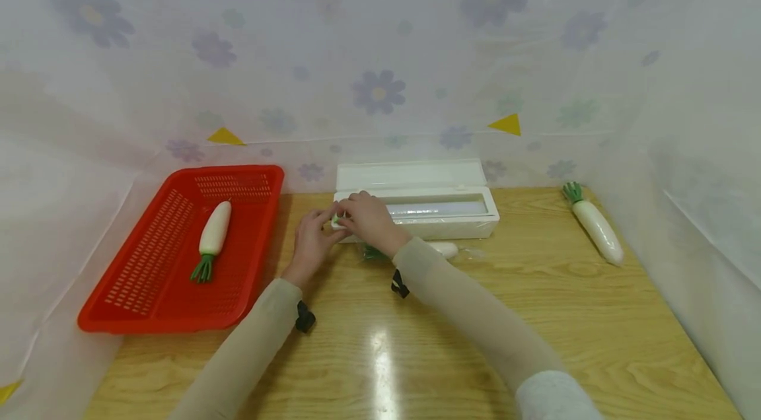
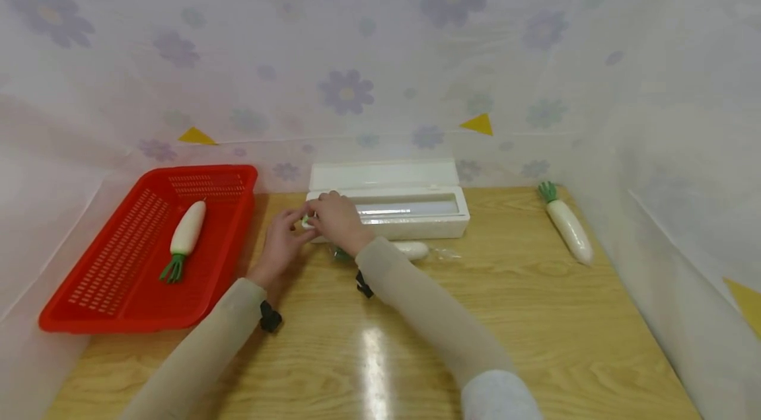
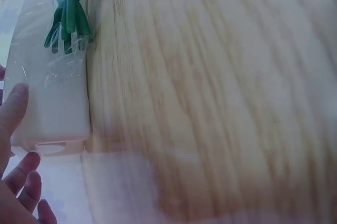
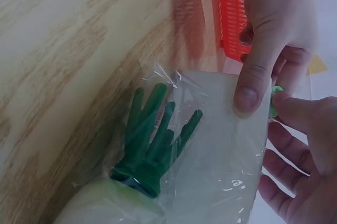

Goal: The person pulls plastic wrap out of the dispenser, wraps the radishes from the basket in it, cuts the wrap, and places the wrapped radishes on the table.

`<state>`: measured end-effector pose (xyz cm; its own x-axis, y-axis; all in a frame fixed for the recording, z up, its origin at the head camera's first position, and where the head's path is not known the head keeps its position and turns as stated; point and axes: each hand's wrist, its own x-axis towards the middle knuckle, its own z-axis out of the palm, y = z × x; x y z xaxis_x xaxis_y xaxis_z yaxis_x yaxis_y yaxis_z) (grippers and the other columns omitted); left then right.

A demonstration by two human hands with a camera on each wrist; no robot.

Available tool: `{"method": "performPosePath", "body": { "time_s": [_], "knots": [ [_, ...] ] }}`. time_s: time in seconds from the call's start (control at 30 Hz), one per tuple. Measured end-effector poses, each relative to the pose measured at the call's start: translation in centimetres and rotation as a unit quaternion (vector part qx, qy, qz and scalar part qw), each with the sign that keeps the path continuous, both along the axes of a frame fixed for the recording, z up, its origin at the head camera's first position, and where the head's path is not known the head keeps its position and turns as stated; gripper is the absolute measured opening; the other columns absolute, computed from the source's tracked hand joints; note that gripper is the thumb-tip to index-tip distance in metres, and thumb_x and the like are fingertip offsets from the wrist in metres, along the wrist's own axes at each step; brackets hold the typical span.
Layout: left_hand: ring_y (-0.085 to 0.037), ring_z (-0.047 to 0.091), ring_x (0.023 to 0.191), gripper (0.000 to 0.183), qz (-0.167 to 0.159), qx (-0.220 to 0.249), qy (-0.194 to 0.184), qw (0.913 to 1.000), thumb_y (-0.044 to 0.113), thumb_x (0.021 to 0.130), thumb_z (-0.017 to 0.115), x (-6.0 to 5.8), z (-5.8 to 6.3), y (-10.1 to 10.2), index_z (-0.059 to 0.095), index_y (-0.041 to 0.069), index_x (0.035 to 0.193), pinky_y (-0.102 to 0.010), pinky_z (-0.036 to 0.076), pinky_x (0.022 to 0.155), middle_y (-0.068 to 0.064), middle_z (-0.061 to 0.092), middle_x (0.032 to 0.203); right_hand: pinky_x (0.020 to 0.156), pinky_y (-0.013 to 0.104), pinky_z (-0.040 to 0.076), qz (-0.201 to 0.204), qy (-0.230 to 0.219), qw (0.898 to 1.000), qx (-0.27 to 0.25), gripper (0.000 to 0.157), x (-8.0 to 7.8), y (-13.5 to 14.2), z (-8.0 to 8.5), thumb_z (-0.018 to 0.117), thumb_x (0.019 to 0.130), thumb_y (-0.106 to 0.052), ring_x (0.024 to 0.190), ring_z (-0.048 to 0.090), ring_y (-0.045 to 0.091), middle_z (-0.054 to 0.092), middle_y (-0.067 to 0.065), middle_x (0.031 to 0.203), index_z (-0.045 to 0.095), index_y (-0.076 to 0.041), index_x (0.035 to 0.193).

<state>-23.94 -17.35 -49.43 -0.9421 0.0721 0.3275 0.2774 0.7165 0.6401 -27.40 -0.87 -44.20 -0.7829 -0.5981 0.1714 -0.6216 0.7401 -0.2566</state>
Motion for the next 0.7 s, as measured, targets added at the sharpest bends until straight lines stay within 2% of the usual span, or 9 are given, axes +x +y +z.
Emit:
{"method": "performPosePath", "body": {
  "time_s": [0.2, 0.5, 0.7],
  "knots": [
    [-0.038, 0.058, 0.100, 0.071, -0.003, -0.001, -0.007, 1.0000, 0.029, 0.084, 0.087, -0.1, 0.1, 0.1, 0.058, 0.009, 0.146, -0.049, 0.043, 0.084, -0.021, 0.068, 0.119, 0.078, 0.035, 0.051, -0.002, 0.006, 1.000, -0.003, 0.016, -0.1, 0.4, 0.0, 0.070, 0.101, -0.031, 0.088, 0.057, 0.020, 0.069, 0.001, 0.100, 0.073, -0.016, 0.105],
    [-0.039, 0.058, 0.108, 0.070, 0.002, -0.033, -0.017, 0.9993, 0.032, 0.086, 0.086, 0.1, 0.5, 0.1, 0.057, 0.010, 0.147, -0.052, 0.044, 0.093, -0.022, 0.067, 0.125, 0.078, 0.036, 0.050, 0.000, 0.025, 1.000, 0.008, 0.015, 0.1, 1.0, 0.1, 0.070, 0.101, -0.031, 0.089, 0.057, 0.021, 0.069, 0.002, 0.102, 0.074, -0.017, 0.105],
    [-0.039, 0.058, 0.106, 0.070, 0.006, -0.051, -0.011, 0.9986, 0.033, 0.086, 0.086, 0.1, 0.5, 0.2, 0.058, 0.010, 0.146, -0.052, 0.044, 0.090, -0.021, 0.068, 0.122, 0.080, 0.038, 0.050, 0.000, 0.036, 0.999, 0.017, 0.015, 0.1, 1.3, 0.2, 0.070, 0.101, -0.031, 0.093, 0.056, 0.023, 0.067, 0.003, 0.105, 0.075, -0.017, 0.103]
  ]
}}
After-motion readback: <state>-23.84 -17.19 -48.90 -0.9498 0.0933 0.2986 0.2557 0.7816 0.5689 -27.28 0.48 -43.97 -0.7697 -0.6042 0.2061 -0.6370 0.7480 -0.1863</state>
